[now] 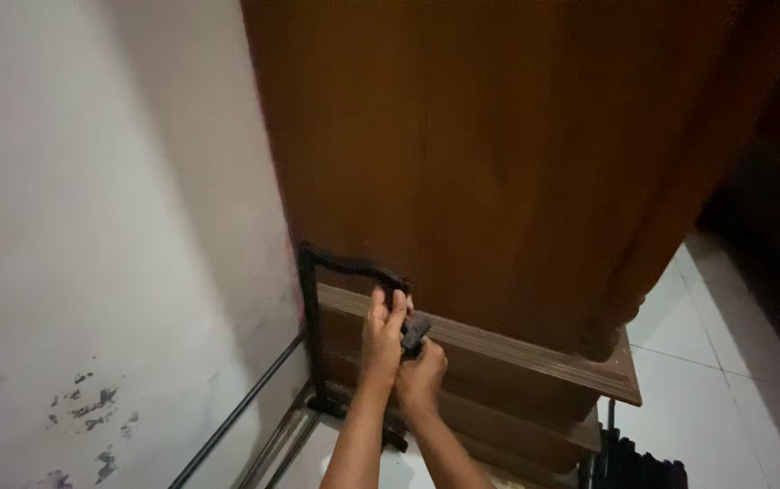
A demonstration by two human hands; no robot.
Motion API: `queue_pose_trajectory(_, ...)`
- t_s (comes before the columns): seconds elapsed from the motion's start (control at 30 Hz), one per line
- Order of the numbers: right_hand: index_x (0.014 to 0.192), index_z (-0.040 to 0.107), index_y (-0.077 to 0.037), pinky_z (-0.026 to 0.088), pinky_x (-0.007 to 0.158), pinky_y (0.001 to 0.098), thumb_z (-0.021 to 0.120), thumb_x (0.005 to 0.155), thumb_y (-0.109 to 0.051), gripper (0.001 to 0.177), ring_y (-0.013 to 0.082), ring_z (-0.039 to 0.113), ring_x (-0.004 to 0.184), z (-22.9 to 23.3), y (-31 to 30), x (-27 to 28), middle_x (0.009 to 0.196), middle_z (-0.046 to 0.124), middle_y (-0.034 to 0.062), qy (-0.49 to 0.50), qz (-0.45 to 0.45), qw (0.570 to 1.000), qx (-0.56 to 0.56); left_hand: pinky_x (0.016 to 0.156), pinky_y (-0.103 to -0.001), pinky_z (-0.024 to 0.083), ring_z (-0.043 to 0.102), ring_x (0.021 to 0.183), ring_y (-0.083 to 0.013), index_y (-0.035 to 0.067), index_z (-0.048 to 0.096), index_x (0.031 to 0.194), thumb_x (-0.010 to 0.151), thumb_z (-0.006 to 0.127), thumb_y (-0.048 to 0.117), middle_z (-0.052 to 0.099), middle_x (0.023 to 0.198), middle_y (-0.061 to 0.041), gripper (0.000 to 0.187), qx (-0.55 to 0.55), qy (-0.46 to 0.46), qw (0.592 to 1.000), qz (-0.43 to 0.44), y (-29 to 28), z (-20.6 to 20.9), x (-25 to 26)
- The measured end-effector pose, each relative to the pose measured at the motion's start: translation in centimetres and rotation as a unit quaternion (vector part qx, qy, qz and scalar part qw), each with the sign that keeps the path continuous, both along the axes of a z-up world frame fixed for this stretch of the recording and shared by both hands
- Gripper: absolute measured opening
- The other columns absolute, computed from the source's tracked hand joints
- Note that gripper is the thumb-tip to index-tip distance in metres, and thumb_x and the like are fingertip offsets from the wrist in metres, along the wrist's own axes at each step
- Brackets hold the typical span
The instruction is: The person assembles a metal frame by inserting long rods into a base and connecting them with curved brackets. They repeatedly pick up rods and brackets from the floor, align the parts, and secure them together by hand.
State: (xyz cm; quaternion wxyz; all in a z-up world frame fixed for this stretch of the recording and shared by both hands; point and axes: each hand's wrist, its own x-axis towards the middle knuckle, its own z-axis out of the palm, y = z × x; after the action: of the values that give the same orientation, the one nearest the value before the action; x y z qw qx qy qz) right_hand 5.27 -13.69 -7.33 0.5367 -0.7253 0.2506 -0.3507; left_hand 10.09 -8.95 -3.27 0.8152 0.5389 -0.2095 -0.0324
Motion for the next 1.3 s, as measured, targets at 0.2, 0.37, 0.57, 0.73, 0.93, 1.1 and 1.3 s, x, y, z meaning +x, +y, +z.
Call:
queue_pose_trajectory(0.2, 0.086, 0.071, 0.005, 0.055, 0.068, 0.0387, 0.080, 0.080, -0.012, 0.020, 0.0197, 0.072, 0.071, 0.1, -0.2, 0.1, 0.078, 0.078, 0.0145, 0.005, 0.011, 1.000, 0.002, 0.081, -0.027, 0.050, 0.061, 0.091, -0.0105, 0.023, 0.053, 0.116, 0.099, 0.058, 0.046, 0.064, 0.098, 0.003, 0.029, 0.043, 0.016, 0.998, 0.048, -0.3, -0.3, 0.2)
queue_pose_trajectory(0.37, 0.087, 0.069, 0.004, 0.054, 0.065, 0.0402, 0.068, 0.085, -0.005, 0.009, 0.0223, 0.068, 0.066, 0.4, -0.2, 0.0, 0.075, 0.075, 0.0154, 0.023, 0.021, 0.999, 0.030, 0.067, -0.031, 0.045, 0.052, 0.074, -0.0162, 0.000, 0.061, 0.101, 0.106, 0.055, 0.052, 0.054, 0.082, -0.004, 0.053, 0.071, -0.007, 0.997, -0.002, 0.4, 0.4, -0.1)
queue_pose_trajectory(0.57, 0.088, 0.069, 0.006, 0.054, 0.066, 0.0404, 0.067, 0.087, -0.008, 0.014, 0.0223, 0.069, 0.066, 1.0, 0.4, -0.1, 0.074, 0.073, 0.0170, 0.064, 0.014, 0.997, 0.030, 0.066, -0.030, 0.046, 0.053, 0.072, -0.0140, 0.008, 0.070, 0.111, 0.097, 0.056, 0.054, 0.054, 0.079, -0.001, 0.050, 0.059, -0.011, 0.998, 0.008, 0.7, 0.1, 0.3)
queue_pose_trajectory(0.73, 0.094, 0.072, -0.001, 0.055, 0.067, 0.0404, 0.068, 0.092, -0.019, 0.019, 0.0201, 0.069, 0.071, 4.6, -0.9, -1.5, 0.081, 0.075, 0.0107, 0.135, 0.065, 0.986, 0.067, 0.075, -0.033, 0.047, 0.054, 0.079, -0.0182, 0.002, 0.063, 0.104, 0.102, 0.042, 0.064, 0.055, 0.085, -0.003, 0.066, 0.079, -0.004, 0.996, 0.051, -0.4, -2.1, 0.7)
queue_pose_trajectory(0.93, 0.112, 0.070, -0.016, 0.057, 0.064, 0.0352, 0.070, 0.096, -0.043, 0.032, 0.0151, 0.068, 0.067, 12.2, -3.6, -2.7, 0.075, 0.072, 0.0092, 0.098, 0.148, 0.984, -0.033, 0.080, -0.033, 0.047, 0.056, 0.086, -0.0145, 0.009, 0.065, 0.109, 0.099, 0.035, 0.065, 0.060, 0.091, 0.001, 0.064, 0.074, 0.067, 0.995, -0.002, -0.2, -2.9, 0.3)
queue_pose_trajectory(1.1, 0.086, 0.078, -0.002, 0.055, 0.055, 0.0385, 0.072, 0.089, -0.037, 0.036, 0.0122, 0.069, 0.061, 16.5, -3.6, -2.4, 0.066, 0.073, 0.0035, 0.186, 0.188, 0.945, -0.195, 0.068, -0.041, 0.035, 0.040, 0.074, -0.0238, 0.000, 0.064, 0.110, 0.105, 0.039, 0.063, 0.044, 0.082, -0.009, 0.068, 0.079, 0.056, 0.995, -0.028, 0.3, -0.9, -1.4)
queue_pose_trajectory(1.3, 0.091, 0.069, 0.001, 0.049, 0.055, 0.0434, 0.073, 0.096, -0.025, 0.027, 0.0212, 0.057, 0.061, 16.3, -4.3, -2.6, 0.070, 0.069, 0.0162, 0.132, 0.186, 0.923, -0.309, 0.081, -0.037, 0.048, 0.062, 0.091, -0.0198, 0.011, 0.066, 0.122, 0.094, 0.046, 0.065, 0.069, 0.101, -0.005, 0.064, 0.118, 0.013, 0.993, 0.004, -0.3, 0.1, -1.6)
